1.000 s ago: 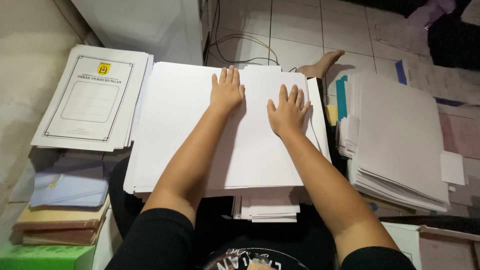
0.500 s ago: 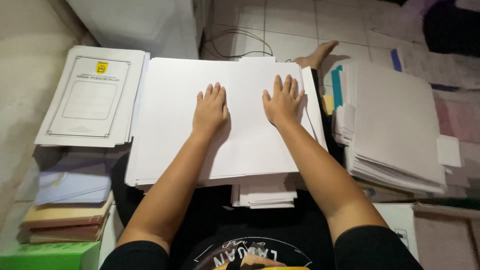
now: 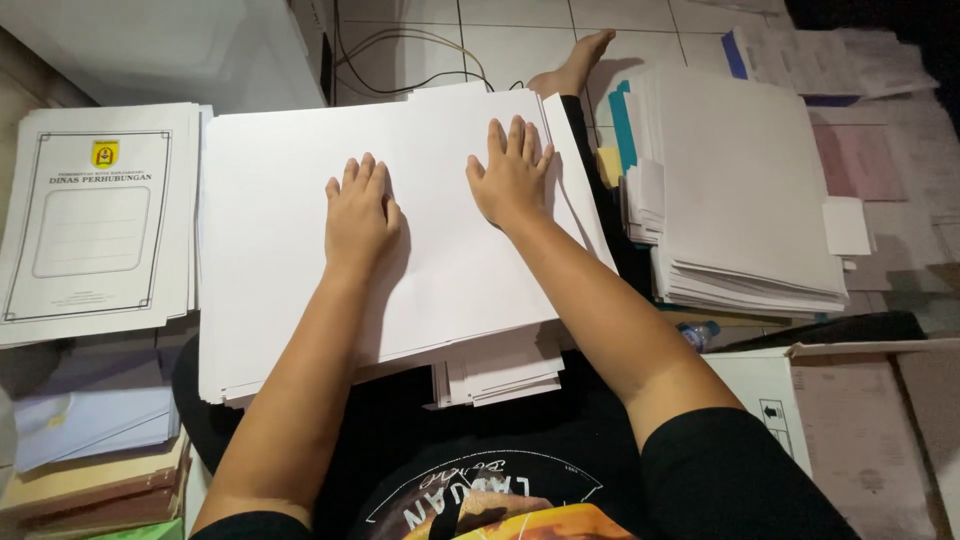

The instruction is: The person sits on the floor and repeatedly folds blank white sheets of paper in half. They smooth the crease with both hands, then unfold the sheet and place it on a growing stack to the left. The process is repeated for multiple sheets.

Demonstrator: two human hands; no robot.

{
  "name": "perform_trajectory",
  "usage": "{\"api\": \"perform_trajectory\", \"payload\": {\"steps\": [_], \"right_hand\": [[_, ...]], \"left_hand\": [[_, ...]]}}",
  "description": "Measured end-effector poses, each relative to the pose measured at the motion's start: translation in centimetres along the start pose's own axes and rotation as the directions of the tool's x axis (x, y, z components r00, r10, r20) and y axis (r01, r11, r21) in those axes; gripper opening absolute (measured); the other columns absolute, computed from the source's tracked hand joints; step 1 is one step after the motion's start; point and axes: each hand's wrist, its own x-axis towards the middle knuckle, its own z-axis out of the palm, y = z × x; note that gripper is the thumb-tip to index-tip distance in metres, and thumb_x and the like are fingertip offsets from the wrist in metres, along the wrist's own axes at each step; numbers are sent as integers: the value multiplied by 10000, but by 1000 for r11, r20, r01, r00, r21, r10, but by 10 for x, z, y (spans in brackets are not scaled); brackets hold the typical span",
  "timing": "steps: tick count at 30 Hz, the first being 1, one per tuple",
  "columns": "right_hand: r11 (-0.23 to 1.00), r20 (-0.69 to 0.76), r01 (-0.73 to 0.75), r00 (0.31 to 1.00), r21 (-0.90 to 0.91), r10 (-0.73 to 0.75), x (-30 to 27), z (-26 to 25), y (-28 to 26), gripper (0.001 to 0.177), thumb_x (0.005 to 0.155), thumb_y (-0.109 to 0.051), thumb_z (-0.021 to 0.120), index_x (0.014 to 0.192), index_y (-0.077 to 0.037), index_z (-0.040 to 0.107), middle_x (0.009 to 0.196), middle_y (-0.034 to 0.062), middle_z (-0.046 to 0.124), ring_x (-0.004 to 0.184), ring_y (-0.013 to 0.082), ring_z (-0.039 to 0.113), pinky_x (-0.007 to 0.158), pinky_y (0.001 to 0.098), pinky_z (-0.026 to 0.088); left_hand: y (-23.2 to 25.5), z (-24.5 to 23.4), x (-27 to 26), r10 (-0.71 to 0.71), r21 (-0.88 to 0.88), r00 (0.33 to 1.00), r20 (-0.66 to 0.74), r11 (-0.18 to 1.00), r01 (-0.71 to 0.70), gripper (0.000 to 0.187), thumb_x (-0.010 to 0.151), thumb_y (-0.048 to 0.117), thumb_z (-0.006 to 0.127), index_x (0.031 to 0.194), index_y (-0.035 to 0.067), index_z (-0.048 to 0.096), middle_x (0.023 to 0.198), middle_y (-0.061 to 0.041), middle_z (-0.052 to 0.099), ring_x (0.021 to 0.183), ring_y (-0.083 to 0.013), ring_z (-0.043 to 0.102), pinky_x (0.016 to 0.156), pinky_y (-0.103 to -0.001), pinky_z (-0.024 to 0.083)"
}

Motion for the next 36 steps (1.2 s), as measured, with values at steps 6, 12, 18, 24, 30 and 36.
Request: {"api": "perform_trajectory", "payload": {"steps": [6,12,18,24,30,36], "right_hand": [[1000,-14,6,1000,11,-6,-2,-3,-3,643,1065,-407,366,1590,-40,302,1631,305,238,1550,423,142,1180,698,73],[1000,-30,12,999,21,-11,2,3,3,647,1062,-412,377,1586,-39,308,1625,313,242,1549,431,145,1171,710,65],[1000,-25,11,1000,15,-10,2,3,4,649,1061,-424,368,1586,-47,306,1627,312,239,1551,430,141,1173,708,56],[1000,-10,1,1000,22,-1,1,0,4,657,1059,-426,364,1588,-41,304,1628,318,231,1550,439,138,1175,703,43],[999,-45,0,999,36,1,2,5,5,652,1051,-428,386,1581,-55,321,1622,311,256,1549,434,161,1178,706,58],[1000,-44,-1,999,29,2,4,8,6,659,1046,-431,383,1586,-62,312,1628,303,252,1552,433,157,1183,701,54]], "left_hand": [[0,-4,-1,-11,-14,1000,-5,1000,11,513,950,145,522,1447,33,580,1523,-187,529,1449,-329,428,1170,-526,265],[-1,0,-2,6,-19,1000,-15,1000,-6,503,959,153,525,1443,33,587,1520,-189,533,1447,-330,433,1167,-526,265],[3,-6,-3,-7,-17,1000,10,1000,7,515,951,150,525,1449,34,584,1528,-186,530,1456,-326,422,1175,-517,255],[1,-5,-2,-7,-52,1000,4,999,7,497,957,132,514,1435,20,595,1519,-192,536,1454,-328,421,1170,-516,251],[-4,-3,-1,27,-57,1000,-10,998,-27,497,959,120,531,1433,-5,608,1512,-222,545,1443,-356,435,1159,-521,249],[-10,5,-2,58,-23,998,-36,998,-58,494,967,133,536,1435,-8,614,1513,-214,553,1438,-351,443,1152,-515,259]]}}
